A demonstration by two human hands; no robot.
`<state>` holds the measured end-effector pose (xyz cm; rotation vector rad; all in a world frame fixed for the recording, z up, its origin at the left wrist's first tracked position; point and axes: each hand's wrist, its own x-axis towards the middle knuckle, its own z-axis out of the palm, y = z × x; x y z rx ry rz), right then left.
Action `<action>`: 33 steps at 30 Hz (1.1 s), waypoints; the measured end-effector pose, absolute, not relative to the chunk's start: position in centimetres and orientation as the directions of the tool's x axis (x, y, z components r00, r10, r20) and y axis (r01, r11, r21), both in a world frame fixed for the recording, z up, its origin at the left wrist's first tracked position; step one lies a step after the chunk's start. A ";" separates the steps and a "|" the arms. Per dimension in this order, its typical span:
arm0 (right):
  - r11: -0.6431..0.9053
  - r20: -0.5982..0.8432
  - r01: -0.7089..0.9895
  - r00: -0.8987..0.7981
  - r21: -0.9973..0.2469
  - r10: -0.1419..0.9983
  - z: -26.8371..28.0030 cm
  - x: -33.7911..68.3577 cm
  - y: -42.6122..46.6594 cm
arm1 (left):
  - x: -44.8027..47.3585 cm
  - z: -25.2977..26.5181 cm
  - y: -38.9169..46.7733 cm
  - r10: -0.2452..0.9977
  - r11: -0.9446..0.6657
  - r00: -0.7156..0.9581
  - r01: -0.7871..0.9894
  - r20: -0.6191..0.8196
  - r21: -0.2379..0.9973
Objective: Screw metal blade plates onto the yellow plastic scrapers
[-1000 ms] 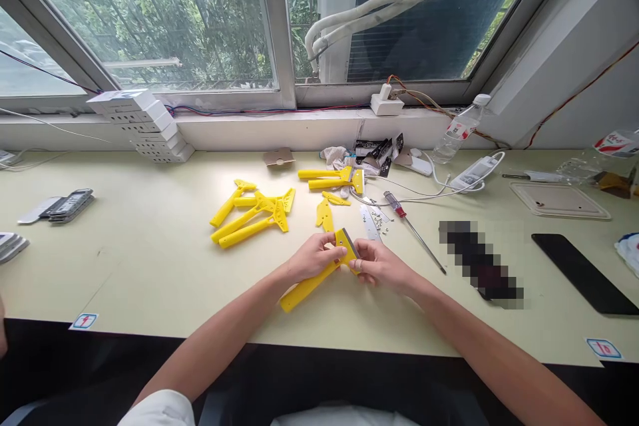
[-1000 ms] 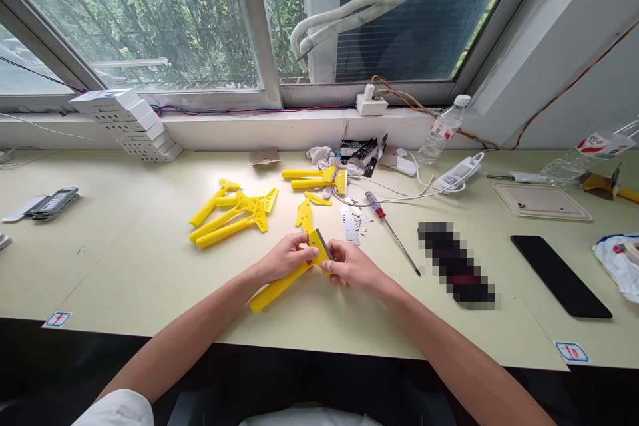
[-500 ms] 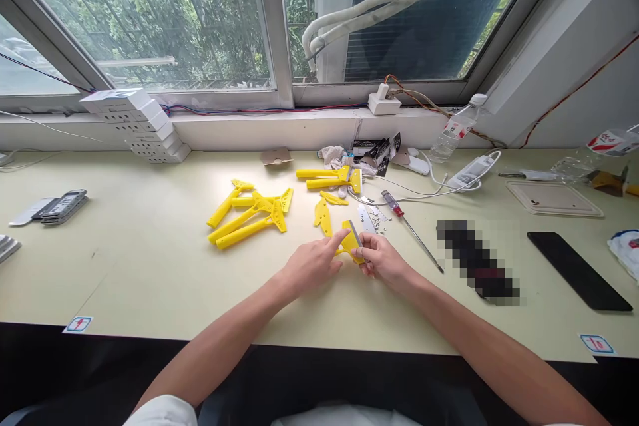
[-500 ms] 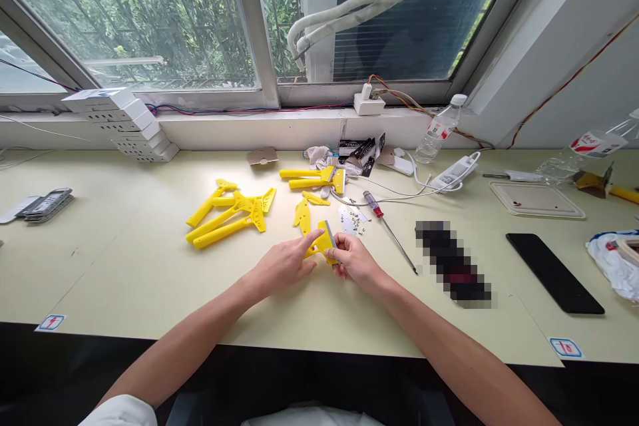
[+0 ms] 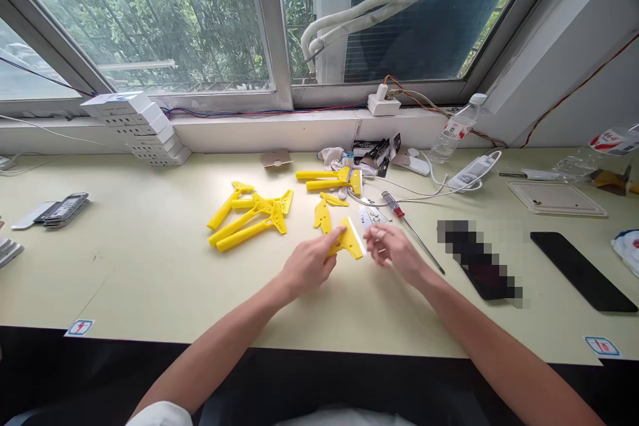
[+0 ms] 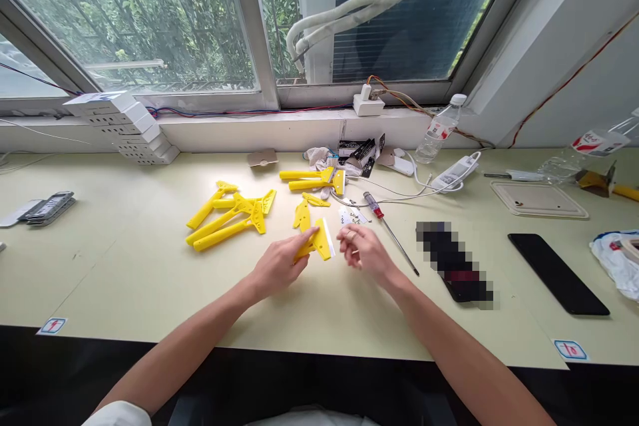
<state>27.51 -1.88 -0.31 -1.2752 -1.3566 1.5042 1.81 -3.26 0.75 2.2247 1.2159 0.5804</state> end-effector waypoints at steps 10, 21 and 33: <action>0.153 0.103 0.894 -0.121 -0.422 0.987 -1.7 32.6 0.4 | 1.6 2.0 -2.5 0.892 0.197 0.445 -0.210 -0.086 0.958; 0.279 0.267 0.832 -0.165 -0.478 0.949 -1.4 30.8 -0.6 | 2.1 1.5 -3.0 0.861 0.363 0.465 -0.283 -0.204 0.888; 0.760 0.652 0.363 -0.391 -0.540 0.650 -0.1 25.9 -4.2 | 3.3 0.6 -3.6 0.774 0.371 0.600 -0.169 -0.204 0.913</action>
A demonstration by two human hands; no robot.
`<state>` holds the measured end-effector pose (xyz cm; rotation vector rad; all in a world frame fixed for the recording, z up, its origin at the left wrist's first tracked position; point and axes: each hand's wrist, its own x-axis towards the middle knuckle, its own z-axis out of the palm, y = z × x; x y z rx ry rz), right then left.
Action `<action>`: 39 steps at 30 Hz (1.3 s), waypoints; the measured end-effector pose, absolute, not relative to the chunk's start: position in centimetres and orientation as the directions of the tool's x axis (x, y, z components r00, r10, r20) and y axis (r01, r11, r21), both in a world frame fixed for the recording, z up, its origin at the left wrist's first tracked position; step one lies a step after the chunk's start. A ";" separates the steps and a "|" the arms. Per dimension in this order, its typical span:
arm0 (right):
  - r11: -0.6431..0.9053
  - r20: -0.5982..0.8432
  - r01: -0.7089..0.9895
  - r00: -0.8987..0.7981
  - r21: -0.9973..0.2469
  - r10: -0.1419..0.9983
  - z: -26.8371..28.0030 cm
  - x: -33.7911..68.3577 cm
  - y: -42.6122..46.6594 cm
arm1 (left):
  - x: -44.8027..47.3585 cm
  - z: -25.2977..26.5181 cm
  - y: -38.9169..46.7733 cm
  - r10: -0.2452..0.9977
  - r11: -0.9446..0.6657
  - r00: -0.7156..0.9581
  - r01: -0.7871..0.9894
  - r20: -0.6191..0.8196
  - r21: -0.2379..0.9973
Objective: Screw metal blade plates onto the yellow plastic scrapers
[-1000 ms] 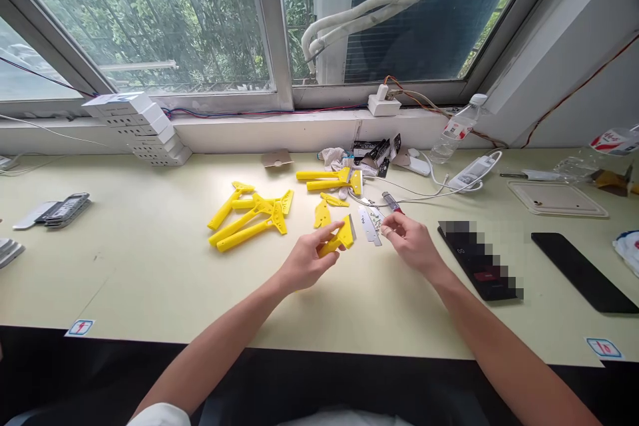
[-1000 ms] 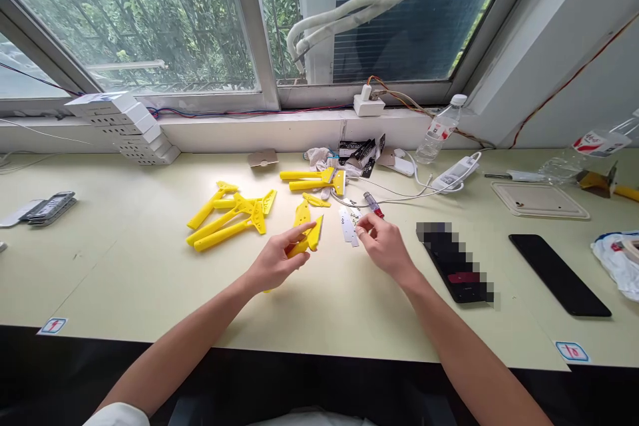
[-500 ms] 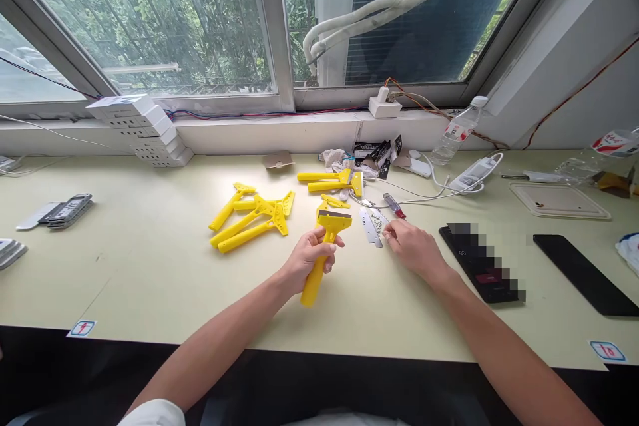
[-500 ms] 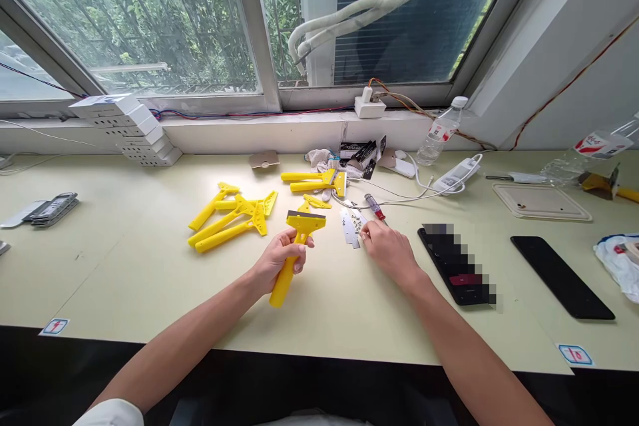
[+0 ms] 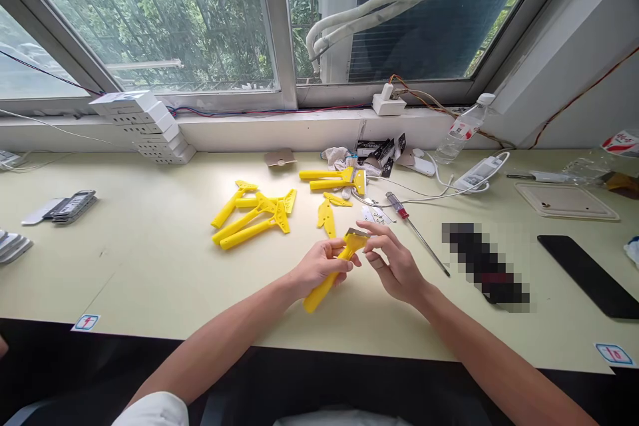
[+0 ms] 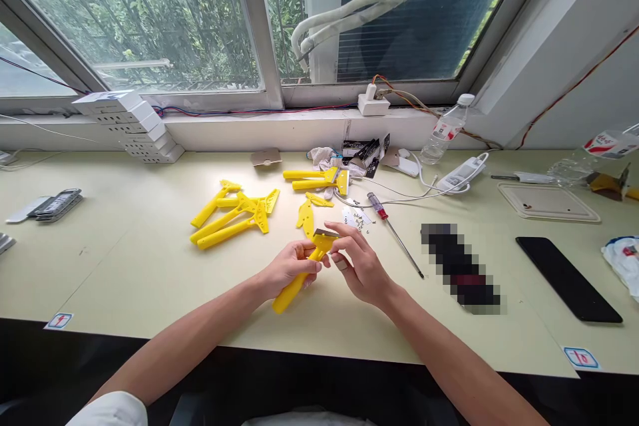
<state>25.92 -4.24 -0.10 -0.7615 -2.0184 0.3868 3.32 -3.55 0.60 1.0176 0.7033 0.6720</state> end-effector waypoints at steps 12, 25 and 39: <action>0.686 0.562 0.335 -0.400 -0.645 0.724 -0.2 26.2 -4.5 | 3.3 0.4 -3.6 0.757 0.376 0.617 -0.146 -0.212 0.915; 0.659 0.466 0.227 -0.547 -0.717 0.695 0.2 26.7 -4.5 | 2.8 0.6 -3.3 0.684 0.398 0.670 -0.009 -0.290 0.917; 0.167 0.107 0.134 -0.365 -0.977 0.925 0.6 26.4 -3.6 | 2.1 0.7 -2.8 0.527 0.341 0.795 0.125 -0.300 0.932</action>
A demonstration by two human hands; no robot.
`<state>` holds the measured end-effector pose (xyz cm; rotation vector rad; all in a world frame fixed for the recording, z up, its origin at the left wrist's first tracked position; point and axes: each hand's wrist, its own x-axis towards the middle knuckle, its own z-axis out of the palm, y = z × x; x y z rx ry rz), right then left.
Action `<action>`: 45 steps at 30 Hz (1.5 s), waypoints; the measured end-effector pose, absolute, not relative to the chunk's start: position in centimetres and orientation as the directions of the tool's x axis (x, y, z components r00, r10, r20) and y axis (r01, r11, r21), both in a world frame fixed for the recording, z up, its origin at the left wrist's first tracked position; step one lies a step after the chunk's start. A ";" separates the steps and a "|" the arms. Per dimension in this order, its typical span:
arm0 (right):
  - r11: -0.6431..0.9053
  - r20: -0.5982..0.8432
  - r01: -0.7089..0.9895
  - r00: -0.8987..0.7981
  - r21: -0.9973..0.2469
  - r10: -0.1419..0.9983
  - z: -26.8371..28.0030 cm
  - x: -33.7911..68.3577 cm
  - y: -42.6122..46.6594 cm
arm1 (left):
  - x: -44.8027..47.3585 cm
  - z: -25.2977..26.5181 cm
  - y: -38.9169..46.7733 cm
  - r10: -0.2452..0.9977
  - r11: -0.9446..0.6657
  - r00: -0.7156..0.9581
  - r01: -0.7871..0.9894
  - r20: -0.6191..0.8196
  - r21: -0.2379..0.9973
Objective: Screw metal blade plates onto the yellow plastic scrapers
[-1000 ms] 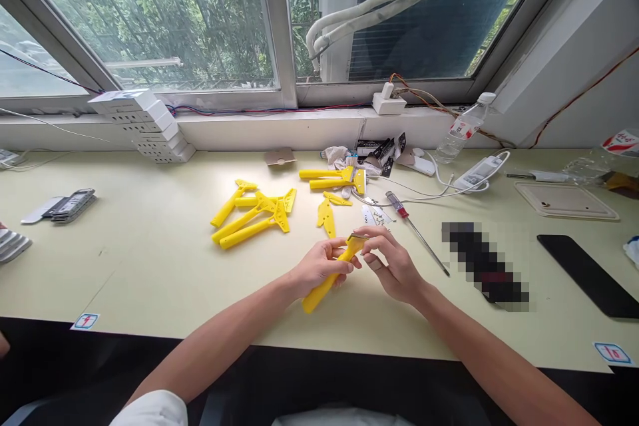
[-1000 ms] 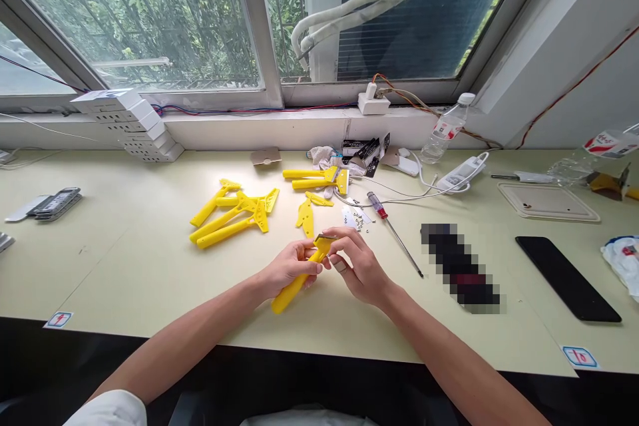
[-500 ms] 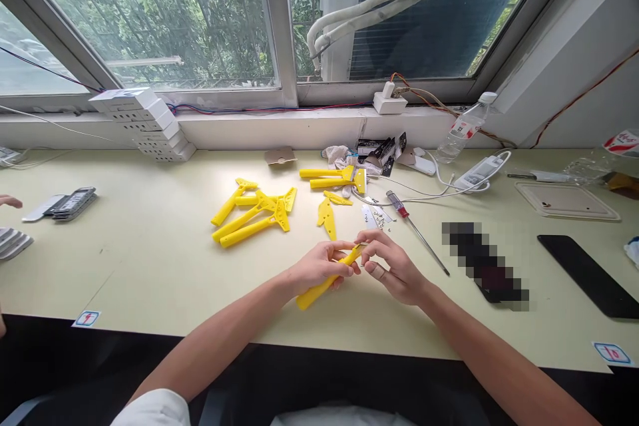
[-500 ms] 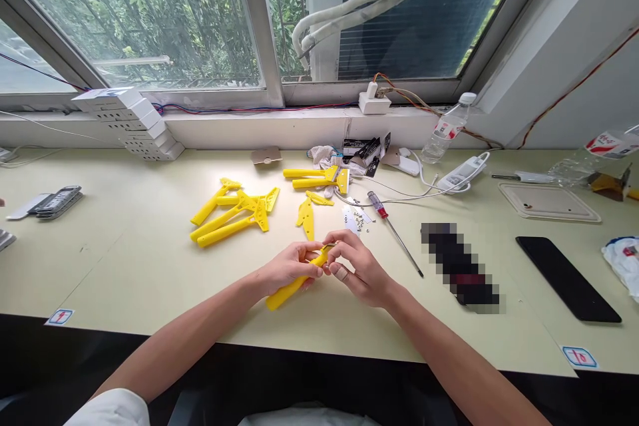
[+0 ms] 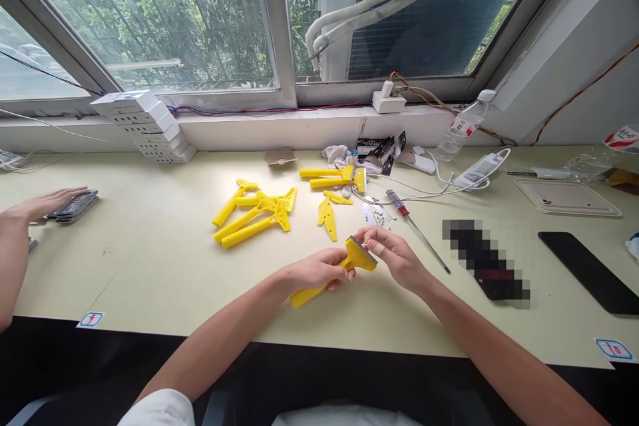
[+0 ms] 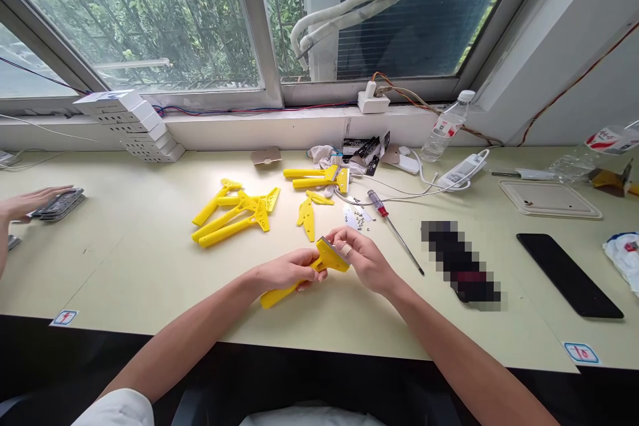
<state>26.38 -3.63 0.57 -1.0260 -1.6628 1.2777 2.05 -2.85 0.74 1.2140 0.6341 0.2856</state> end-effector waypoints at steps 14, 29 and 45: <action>-0.285 -0.249 -0.173 -0.201 -0.943 0.947 0.1 26.9 -2.7 | 1.4 1.1 -2.3 0.677 0.581 0.677 -0.252 -0.287 0.774; -0.300 -0.250 -0.108 -0.332 -0.948 0.909 -0.6 26.1 -2.9 | 0.6 4.3 -3.0 0.909 0.173 0.416 -0.381 0.002 0.908; 0.553 0.470 0.304 -0.307 -0.776 0.828 -0.8 26.5 -4.3 | 0.8 1.5 -3.5 0.596 -0.800 0.553 0.472 0.582 0.371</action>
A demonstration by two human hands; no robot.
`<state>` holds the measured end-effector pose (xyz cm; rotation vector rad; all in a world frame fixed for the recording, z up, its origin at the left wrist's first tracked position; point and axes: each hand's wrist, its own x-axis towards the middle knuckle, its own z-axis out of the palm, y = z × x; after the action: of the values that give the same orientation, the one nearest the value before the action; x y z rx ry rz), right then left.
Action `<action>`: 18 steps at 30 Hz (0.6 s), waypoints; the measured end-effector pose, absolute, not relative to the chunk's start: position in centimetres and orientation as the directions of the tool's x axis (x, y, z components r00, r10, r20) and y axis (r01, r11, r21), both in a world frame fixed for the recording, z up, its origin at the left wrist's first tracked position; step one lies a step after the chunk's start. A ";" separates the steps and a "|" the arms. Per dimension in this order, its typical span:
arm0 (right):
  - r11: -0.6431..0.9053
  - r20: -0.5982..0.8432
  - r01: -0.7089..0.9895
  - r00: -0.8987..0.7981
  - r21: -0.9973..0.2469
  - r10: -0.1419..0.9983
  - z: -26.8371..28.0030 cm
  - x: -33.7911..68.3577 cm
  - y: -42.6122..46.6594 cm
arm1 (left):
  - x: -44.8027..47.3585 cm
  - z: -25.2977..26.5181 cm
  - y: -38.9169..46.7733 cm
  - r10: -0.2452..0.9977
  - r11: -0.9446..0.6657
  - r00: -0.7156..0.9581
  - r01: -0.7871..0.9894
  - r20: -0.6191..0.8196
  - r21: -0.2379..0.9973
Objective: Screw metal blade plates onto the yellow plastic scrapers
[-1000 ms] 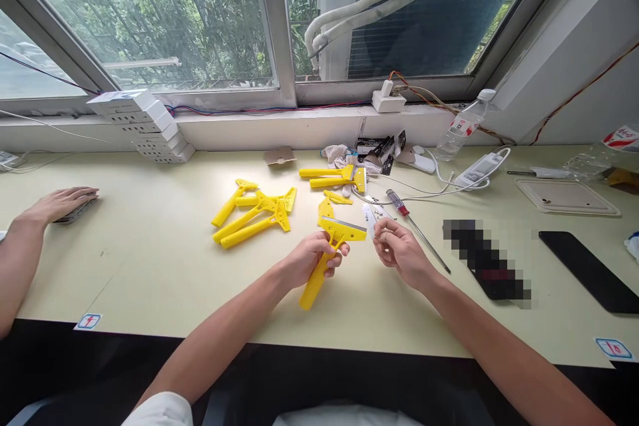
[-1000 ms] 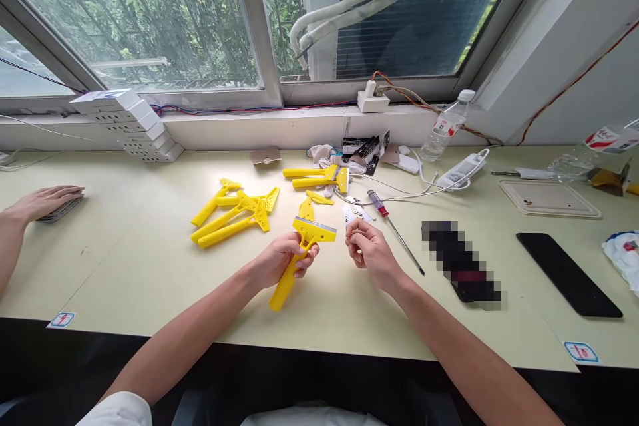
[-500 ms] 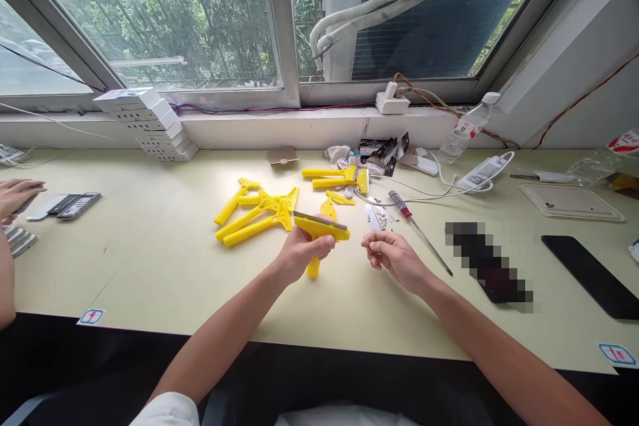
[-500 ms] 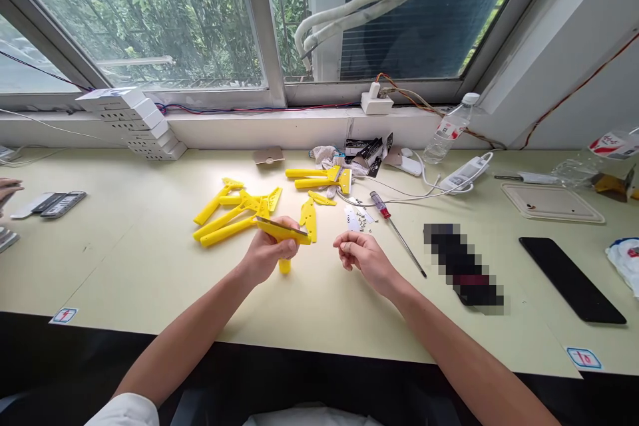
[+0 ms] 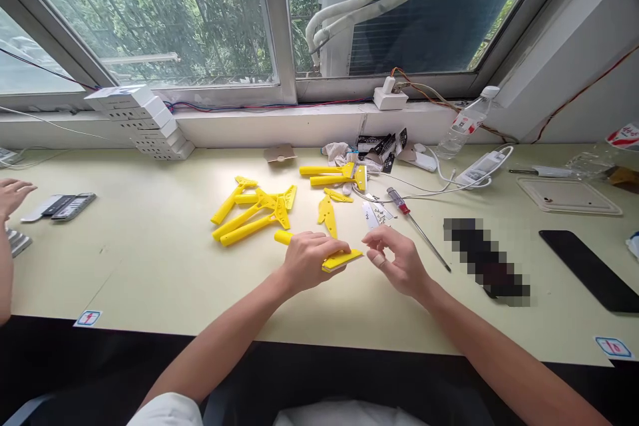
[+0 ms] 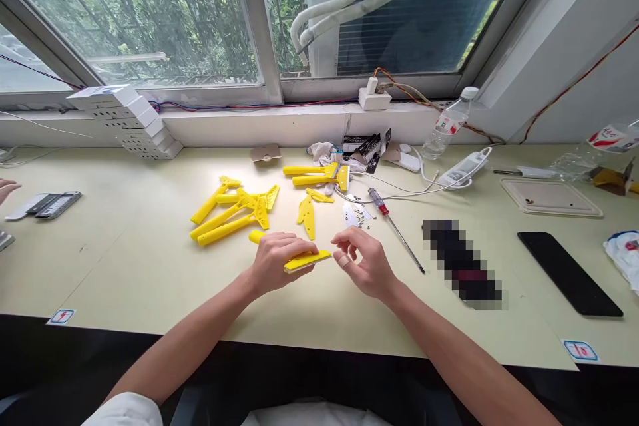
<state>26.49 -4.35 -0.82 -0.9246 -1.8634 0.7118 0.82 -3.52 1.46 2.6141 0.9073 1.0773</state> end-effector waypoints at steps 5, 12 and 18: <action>0.837 0.696 0.315 -0.464 -0.448 0.548 -1.4 26.3 -4.3 | 1.0 0.8 -3.6 0.586 -0.801 0.576 0.517 0.570 0.302; 0.868 0.727 0.354 -0.484 -0.348 0.488 -1.7 26.6 -4.0 | 1.3 0.4 -3.5 0.591 -0.801 0.565 0.500 0.576 0.330; 0.867 0.718 0.364 -0.495 -0.341 0.490 -1.7 26.8 -4.0 | 1.3 0.1 -3.3 0.601 -0.793 0.566 0.508 0.565 0.336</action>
<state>26.84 -3.99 -1.72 -0.6159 -2.1426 0.1799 1.25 -3.34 0.06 2.6582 0.9469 1.0368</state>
